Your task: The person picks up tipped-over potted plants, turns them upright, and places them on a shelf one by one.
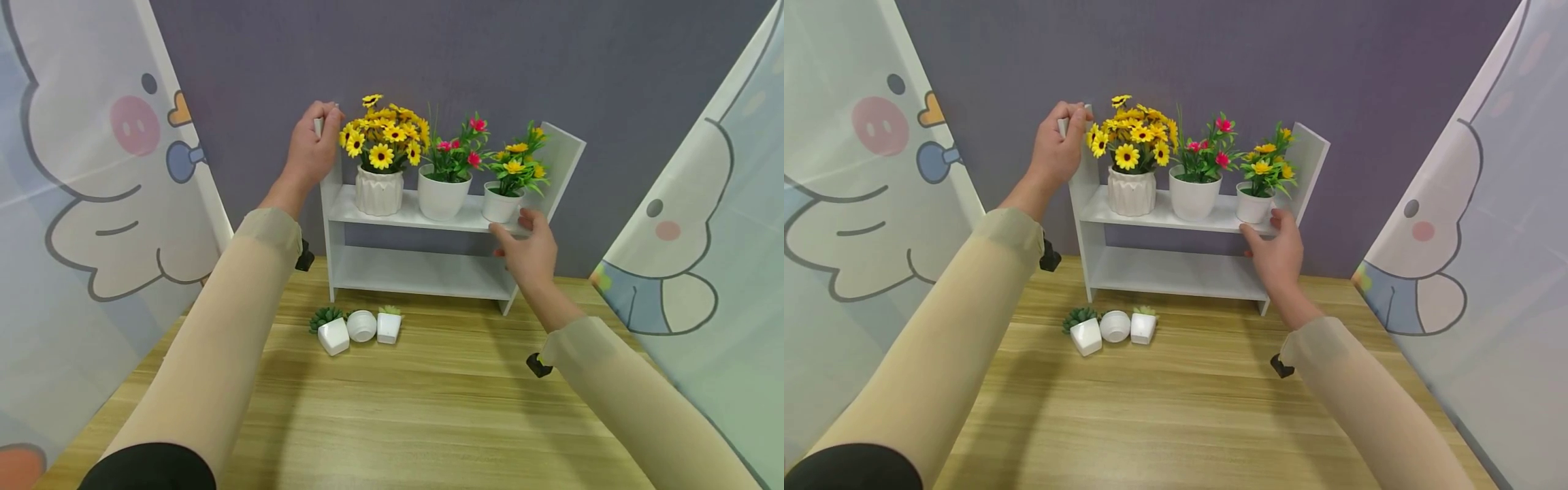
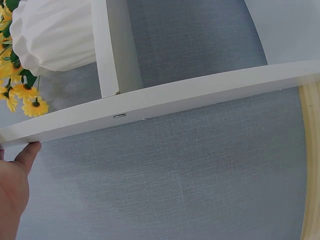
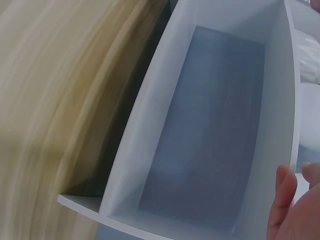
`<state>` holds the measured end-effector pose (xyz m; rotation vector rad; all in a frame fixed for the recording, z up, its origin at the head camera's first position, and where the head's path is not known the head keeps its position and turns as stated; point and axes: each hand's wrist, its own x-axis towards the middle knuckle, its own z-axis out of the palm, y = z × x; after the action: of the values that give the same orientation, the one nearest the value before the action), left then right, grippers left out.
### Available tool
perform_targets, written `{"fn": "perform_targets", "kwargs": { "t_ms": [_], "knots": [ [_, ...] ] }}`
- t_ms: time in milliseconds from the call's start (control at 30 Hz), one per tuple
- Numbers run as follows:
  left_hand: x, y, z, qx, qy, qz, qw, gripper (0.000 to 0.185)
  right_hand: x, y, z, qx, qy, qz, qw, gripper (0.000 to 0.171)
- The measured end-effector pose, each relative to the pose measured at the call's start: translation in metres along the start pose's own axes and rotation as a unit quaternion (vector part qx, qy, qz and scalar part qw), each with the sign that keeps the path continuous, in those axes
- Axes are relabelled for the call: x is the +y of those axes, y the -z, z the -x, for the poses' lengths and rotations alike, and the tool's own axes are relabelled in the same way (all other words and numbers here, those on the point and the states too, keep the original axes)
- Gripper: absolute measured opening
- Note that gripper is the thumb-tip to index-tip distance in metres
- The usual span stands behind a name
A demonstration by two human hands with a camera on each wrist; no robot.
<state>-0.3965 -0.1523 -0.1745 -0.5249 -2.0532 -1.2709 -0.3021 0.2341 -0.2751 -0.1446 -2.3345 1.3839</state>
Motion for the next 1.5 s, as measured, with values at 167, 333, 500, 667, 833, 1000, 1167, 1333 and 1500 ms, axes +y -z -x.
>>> {"fn": "perform_targets", "kwargs": {
  "t_ms": [167, 333, 500, 667, 833, 1000, 1167, 1333, 1500],
  "knots": [
    [0.001, 0.0, 0.0, 0.0, 0.001, -0.001, 1.0, 0.045, 0.006, 0.004, 0.015, 0.004, 0.028, 0.002, 1.0, 0.078],
    [0.002, 0.0, 0.0, -0.001, 0.003, 0.0, 1.0, 0.045, 0.014, 0.006, 0.032, 0.002, 0.047, -0.013, 0.999, 0.07],
    [0.002, 0.001, 0.0, -0.001, 0.007, -0.001, 1.0, 0.044, 0.025, 0.002, 0.049, -0.036, 0.045, -0.053, 0.997, 0.065],
    [0.0, 0.001, -0.001, 0.0, 0.007, 0.0, 1.0, 0.043, 0.038, -0.009, 0.064, -0.104, 0.015, -0.095, 0.99, 0.069],
    [-0.001, 0.002, -0.001, 0.003, 0.004, 0.001, 1.0, 0.042, 0.052, -0.023, 0.075, -0.164, -0.017, -0.105, 0.981, 0.073],
    [-0.001, 0.001, -0.001, 0.002, -0.005, 0.002, 1.0, 0.044, 0.064, -0.035, 0.087, -0.195, -0.033, -0.093, 0.976, 0.067],
    [-0.001, 0.0, -0.001, 0.002, -0.005, 0.003, 1.0, 0.045, 0.075, -0.047, 0.097, -0.225, -0.041, -0.08, 0.97, 0.063],
    [0.0, -0.001, -0.002, 0.002, -0.003, 0.003, 1.0, 0.042, 0.083, -0.059, 0.106, -0.251, -0.048, -0.067, 0.964, 0.058],
    [-0.001, 0.0, -0.002, 0.002, -0.003, 0.009, 1.0, 0.042, 0.088, -0.07, 0.114, -0.304, -0.042, -0.06, 0.95, 0.056]
  ]
}}
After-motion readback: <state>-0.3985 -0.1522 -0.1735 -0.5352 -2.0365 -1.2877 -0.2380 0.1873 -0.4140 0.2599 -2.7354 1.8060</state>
